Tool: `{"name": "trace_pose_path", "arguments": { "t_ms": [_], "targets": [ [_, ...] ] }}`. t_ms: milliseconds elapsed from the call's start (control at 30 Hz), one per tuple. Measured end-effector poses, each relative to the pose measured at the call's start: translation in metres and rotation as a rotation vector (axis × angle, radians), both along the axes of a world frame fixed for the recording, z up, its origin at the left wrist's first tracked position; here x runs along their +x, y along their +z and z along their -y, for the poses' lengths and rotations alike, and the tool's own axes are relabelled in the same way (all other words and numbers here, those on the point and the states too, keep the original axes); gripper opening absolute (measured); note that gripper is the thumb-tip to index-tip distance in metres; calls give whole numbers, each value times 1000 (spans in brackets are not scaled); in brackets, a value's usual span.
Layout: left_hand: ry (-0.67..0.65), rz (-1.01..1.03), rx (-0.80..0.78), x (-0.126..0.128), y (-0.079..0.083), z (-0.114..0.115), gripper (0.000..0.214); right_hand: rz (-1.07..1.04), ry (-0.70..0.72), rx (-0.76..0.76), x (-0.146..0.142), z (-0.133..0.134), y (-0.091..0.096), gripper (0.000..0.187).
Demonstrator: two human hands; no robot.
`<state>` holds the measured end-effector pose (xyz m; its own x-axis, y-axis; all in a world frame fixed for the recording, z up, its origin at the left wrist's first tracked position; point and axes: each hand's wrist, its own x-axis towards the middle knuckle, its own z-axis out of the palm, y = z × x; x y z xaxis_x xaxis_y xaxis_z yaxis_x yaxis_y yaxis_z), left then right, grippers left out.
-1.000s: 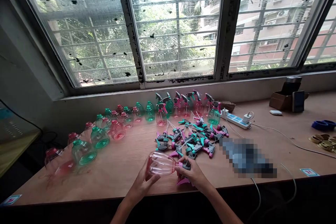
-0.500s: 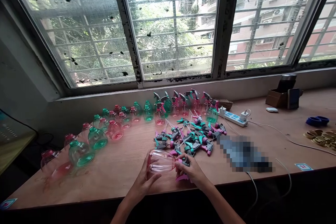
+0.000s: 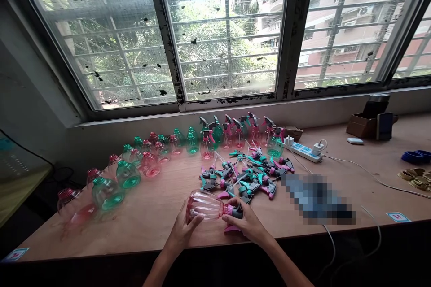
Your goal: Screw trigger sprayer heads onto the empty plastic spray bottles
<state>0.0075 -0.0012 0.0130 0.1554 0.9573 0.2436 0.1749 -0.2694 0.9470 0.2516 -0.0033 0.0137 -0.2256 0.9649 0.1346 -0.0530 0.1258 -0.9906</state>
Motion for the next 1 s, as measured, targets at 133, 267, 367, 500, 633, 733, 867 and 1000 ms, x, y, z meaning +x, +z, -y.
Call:
{"name": "trace_pose_path", "arguments": {
  "t_ms": [133, 267, 367, 500, 633, 733, 867, 1000],
  "targets": [
    [-16, 7, -13, -1, -1, 2, 76, -9, 17, -1, 2, -2, -3, 38],
    [-57, 27, -37, -1, -5, 0, 74, -26, 57, -16, 1, -4, -11, 36],
    [-92, 46, -45, -2, -7, -3, 77, -30, 71, -28, 1, -5, -16, 35],
    [-125, 57, -38, -4, -8, -4, 81, -52, 61, -45, 1, -6, -17, 36],
    [-167, 55, -51, -9, -9, -3, 82, -86, 46, -59, 1, -7, -14, 37],
    [-178, 43, -70, -12, -7, -1, 81, -113, 41, -65, 1, -7, -14, 39],
    [-166, 44, -102, -10, 0, 1, 69, -142, 40, -73, 2, -6, -11, 39],
    [-141, 89, -116, -4, 3, 1, 78, -163, 27, -92, 3, -5, -8, 40]
  ]
}}
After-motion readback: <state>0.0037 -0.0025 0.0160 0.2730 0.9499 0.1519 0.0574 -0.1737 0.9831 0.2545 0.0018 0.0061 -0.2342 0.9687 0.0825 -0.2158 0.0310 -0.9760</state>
